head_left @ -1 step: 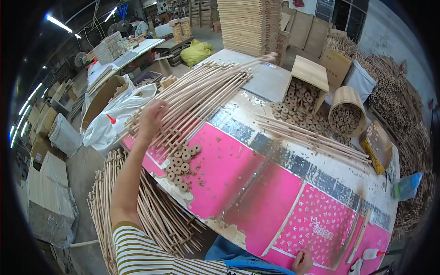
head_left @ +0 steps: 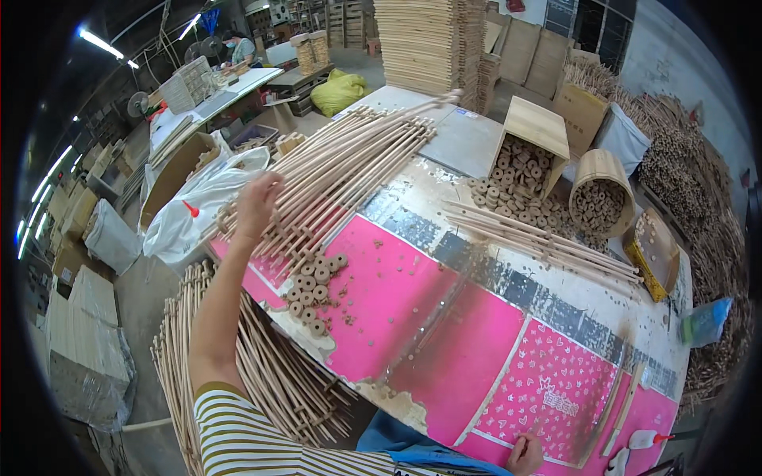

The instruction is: Assembling a wooden rack or frame using wooden dowels, round spacers, and wood glue.

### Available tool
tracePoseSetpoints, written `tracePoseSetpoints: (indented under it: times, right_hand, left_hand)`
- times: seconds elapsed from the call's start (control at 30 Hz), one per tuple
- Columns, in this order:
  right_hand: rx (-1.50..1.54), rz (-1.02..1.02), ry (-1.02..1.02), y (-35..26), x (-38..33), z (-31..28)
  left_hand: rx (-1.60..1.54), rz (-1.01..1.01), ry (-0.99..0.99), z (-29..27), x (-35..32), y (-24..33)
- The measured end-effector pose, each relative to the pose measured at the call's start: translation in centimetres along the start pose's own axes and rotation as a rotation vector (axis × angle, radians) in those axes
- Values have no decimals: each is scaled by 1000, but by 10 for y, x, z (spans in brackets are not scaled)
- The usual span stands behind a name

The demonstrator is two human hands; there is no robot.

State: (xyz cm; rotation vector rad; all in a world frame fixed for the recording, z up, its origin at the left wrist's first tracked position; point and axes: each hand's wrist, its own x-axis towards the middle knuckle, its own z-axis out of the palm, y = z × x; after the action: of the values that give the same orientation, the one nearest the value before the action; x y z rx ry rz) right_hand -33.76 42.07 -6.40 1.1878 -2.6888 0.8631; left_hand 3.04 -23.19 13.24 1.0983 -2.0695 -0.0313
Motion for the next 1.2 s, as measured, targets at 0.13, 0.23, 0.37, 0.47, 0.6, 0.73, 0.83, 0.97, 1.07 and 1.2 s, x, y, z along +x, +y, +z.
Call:
tracePoseSetpoints:
  times: [0.13,0.23,0.37,0.47,0.6,0.73,0.83,0.97,1.07,1.2]
  right_hand:
    - [44,2,-7,-5,5,-3]
    - [29,58,-46,-9,5,-8]
    - [0,89,-47,-13,4,-8]
    - [-38,140,-92,-5,-4,-7]
    - [-60,143,-99,5,-11,-4]
    - [-11,89,0,-11,0,-2]
    - [-57,193,-56,-24,0,-14]
    - [96,110,-14,-17,17,8]
    - [121,180,-13,-36,27,-6]
    - [116,244,-2,-5,24,-40]
  left_hand:
    - [187,-53,8,20,31,-72]
    - [286,-120,-12,38,47,-106]
    - [298,-69,18,58,62,-143]
    - [339,-108,-9,66,67,-153]
    - [354,-158,-98,66,70,-169]
    - [287,-157,-179,78,61,-222]
    - [121,-159,-299,103,69,-207]
    - [-8,-168,-238,30,91,-295]
    - [-77,-97,-342,80,93,-248]
    - [-260,127,-203,150,52,-140]
